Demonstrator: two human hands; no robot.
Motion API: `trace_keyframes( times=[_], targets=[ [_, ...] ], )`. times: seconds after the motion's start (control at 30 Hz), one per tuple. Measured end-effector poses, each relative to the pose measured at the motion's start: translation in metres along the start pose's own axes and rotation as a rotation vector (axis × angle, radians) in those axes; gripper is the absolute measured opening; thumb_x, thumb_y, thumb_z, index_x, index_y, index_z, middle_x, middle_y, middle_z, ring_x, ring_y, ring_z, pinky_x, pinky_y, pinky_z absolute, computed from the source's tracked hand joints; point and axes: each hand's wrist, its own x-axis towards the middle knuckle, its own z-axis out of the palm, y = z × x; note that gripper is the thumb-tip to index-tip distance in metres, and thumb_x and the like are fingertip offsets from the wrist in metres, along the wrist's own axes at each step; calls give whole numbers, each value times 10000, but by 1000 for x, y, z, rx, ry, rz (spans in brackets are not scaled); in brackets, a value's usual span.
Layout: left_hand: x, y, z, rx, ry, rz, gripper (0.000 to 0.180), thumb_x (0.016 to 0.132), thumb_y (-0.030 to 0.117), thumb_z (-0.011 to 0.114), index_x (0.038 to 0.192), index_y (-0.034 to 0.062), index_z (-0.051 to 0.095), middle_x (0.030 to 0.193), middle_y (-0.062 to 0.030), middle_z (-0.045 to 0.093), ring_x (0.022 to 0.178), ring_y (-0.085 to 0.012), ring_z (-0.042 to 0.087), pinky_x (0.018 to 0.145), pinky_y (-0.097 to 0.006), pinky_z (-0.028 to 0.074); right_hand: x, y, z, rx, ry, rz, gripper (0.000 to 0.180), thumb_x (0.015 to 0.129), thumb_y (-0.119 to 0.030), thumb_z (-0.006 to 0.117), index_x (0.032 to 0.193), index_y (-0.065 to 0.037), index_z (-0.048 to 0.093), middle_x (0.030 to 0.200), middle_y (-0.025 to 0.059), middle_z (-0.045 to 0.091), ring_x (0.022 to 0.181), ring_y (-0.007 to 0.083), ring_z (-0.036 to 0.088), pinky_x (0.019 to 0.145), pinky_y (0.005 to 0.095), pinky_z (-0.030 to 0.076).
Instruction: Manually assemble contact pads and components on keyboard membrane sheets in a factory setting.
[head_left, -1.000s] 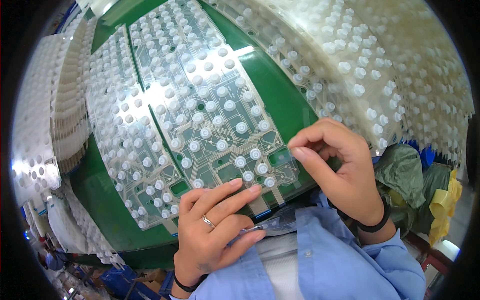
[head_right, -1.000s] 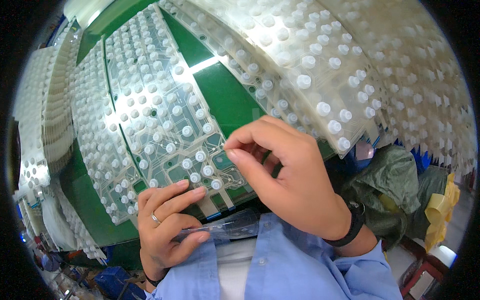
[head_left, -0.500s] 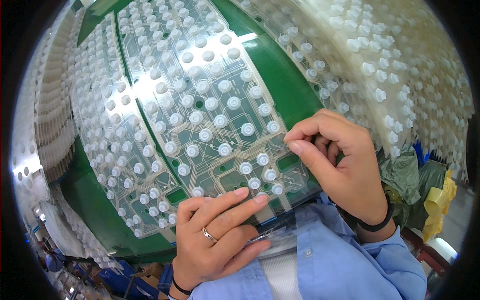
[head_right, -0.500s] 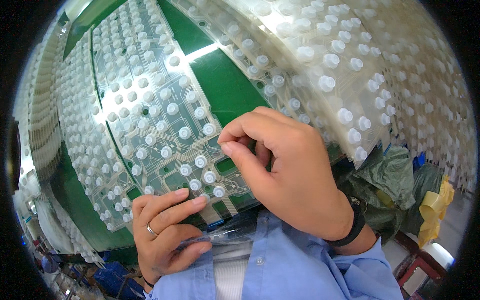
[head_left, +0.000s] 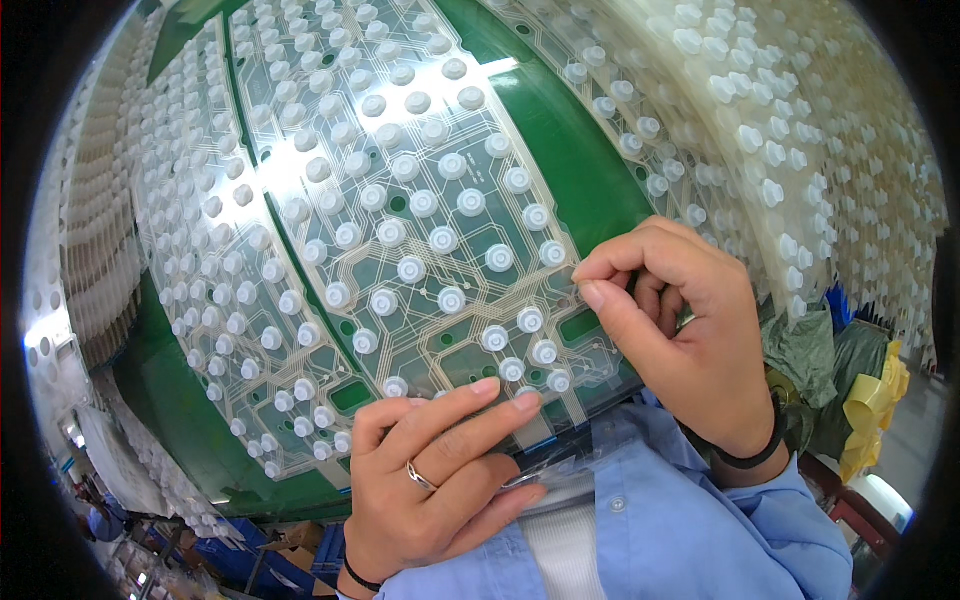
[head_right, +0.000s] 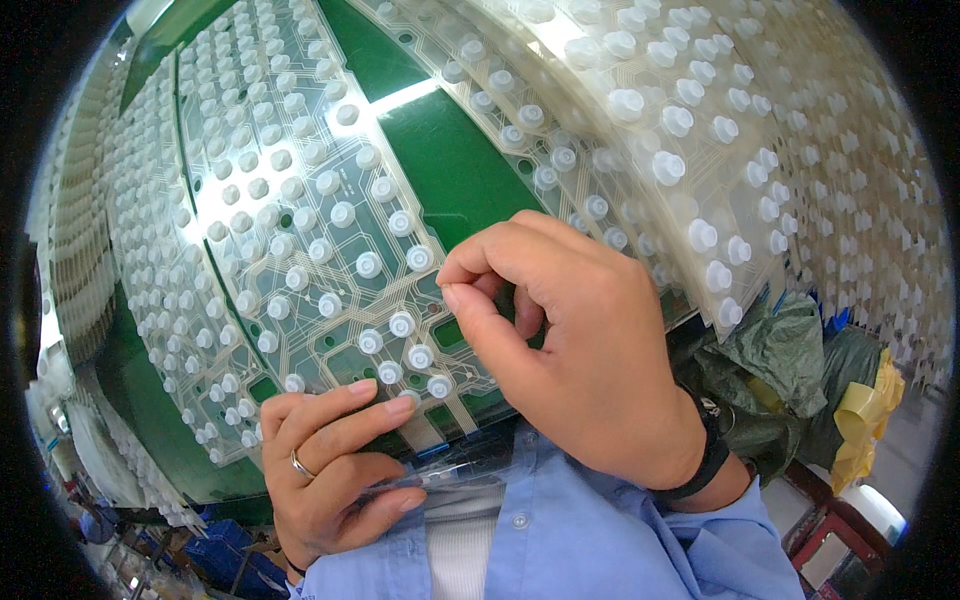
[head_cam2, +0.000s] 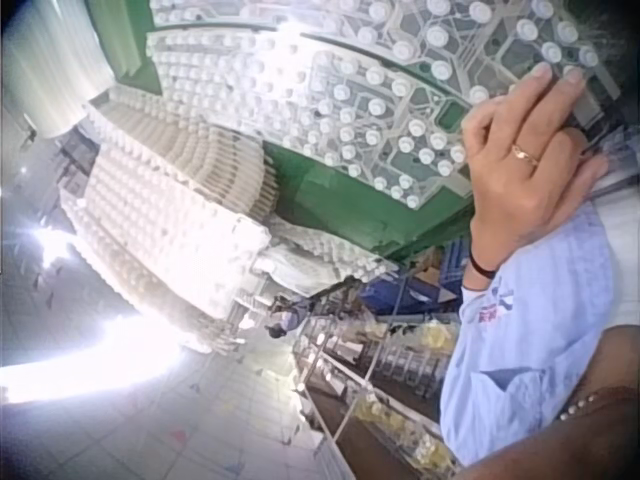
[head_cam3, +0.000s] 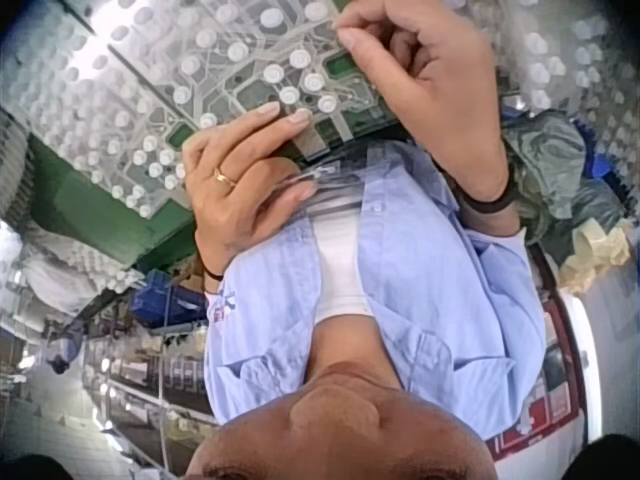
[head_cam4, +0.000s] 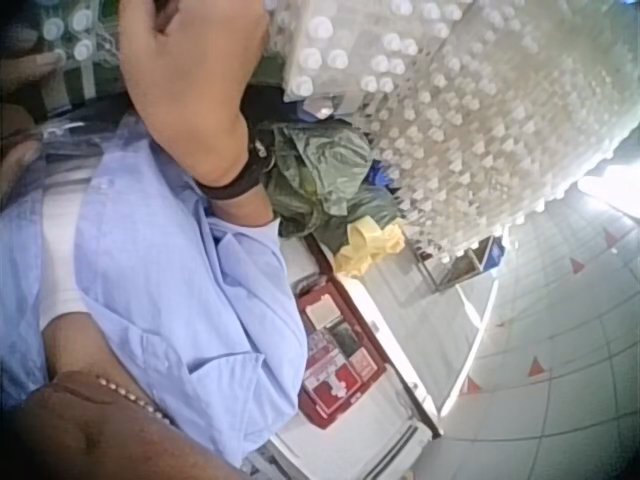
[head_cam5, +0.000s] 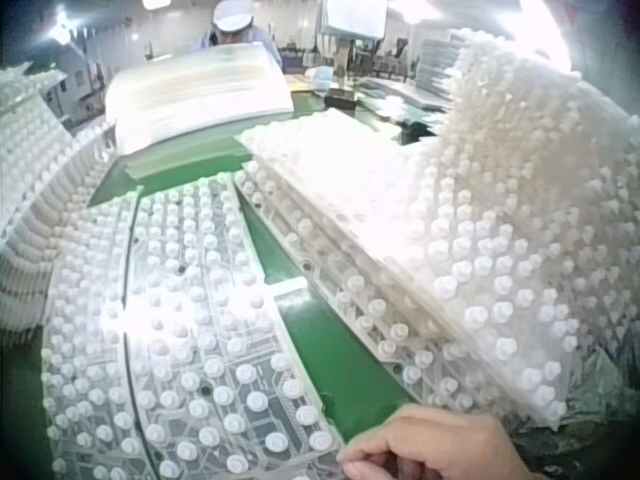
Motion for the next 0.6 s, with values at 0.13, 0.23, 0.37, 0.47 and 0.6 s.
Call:
trace_keyframes(
  times=[0.13, 0.23, 0.37, 0.47, 0.6],
  targets=[
    [0, 0, 1, -8, 3, -1, 259, 716, 352, 755, 676, 141, 610, 1114, -34, 699, 1067, -244, 617, 783, -360, 391, 0, 0, 1, -24, 8, -20, 83, 812, 18, 651, 883, -20, 669, 785, 3, 572, 540, 22, 411, 486, 178, 299],
    [-1, 0, 1, -8, 5, 2, 256, 715, 348, 755, 679, 141, 611, 1114, -36, 698, 1066, -246, 617, 787, -360, 391, -2, 2, 3, -49, 20, -43, 89, 805, 19, 656, 883, -23, 666, 783, 3, 567, 540, 23, 405, 481, 181, 296],
    [-1, 1, 1, -5, 7, 6, 255, 714, 345, 755, 681, 136, 612, 1116, -38, 696, 1063, -248, 618, 792, -360, 392, -2, 6, 5, -140, 46, -148, 103, 795, 30, 660, 876, -32, 655, 757, -5, 547, 543, 27, 395, 483, 185, 299],
    [-1, 0, 3, -1, 23, 16, 251, 714, 337, 754, 682, 132, 614, 1119, -42, 695, 1062, -246, 619, 789, -361, 390, -4, 12, 6, -249, 29, -256, 200, 800, 44, 650, 980, -38, 624, 817, -1, 540, 578, 25, 401, 493, 186, 311],
    [-1, -2, 0, -27, 26, 7, 253, 721, 323, 751, 683, 109, 623, 1106, -79, 696, 1063, -275, 617, 790, -373, 415, -10, 1, 2, 18, 45, -2, 343, 815, 35, 645, 1138, -23, 546, 930, 19, 524, 705, 33, 452, 587, 180, 364]
  ],
)
